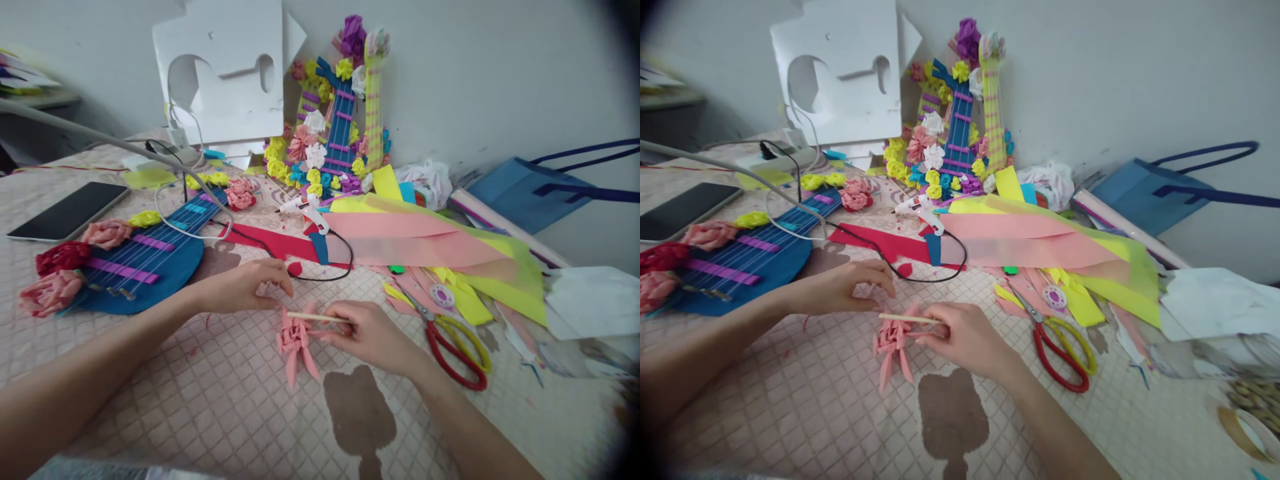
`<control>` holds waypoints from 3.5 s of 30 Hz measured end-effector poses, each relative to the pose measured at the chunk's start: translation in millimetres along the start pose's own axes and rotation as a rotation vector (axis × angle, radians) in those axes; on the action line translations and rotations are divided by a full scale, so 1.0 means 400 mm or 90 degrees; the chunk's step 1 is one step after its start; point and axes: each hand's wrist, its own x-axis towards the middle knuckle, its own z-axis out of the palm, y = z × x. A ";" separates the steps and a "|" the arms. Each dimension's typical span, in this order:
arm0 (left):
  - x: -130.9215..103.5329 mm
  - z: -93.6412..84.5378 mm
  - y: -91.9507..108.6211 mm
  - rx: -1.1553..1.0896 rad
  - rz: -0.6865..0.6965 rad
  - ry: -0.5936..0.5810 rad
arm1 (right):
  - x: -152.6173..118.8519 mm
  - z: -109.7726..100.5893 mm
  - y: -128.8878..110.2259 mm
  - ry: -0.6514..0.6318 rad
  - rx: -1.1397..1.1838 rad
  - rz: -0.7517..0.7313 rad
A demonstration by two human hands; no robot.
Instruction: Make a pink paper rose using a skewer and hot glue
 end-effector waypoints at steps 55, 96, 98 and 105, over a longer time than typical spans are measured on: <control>-0.031 0.027 0.073 0.259 -0.212 0.034 | -0.010 0.057 0.002 0.098 -0.003 0.015; -0.031 0.075 0.091 0.215 -0.151 0.080 | -0.022 -0.033 0.031 0.064 -0.038 -0.059; -0.029 0.065 0.087 0.220 -0.150 0.096 | -0.022 -0.027 0.032 0.065 -0.048 -0.065; -0.028 0.035 0.072 0.246 -0.136 0.107 | -0.016 0.019 0.031 0.079 -0.076 -0.103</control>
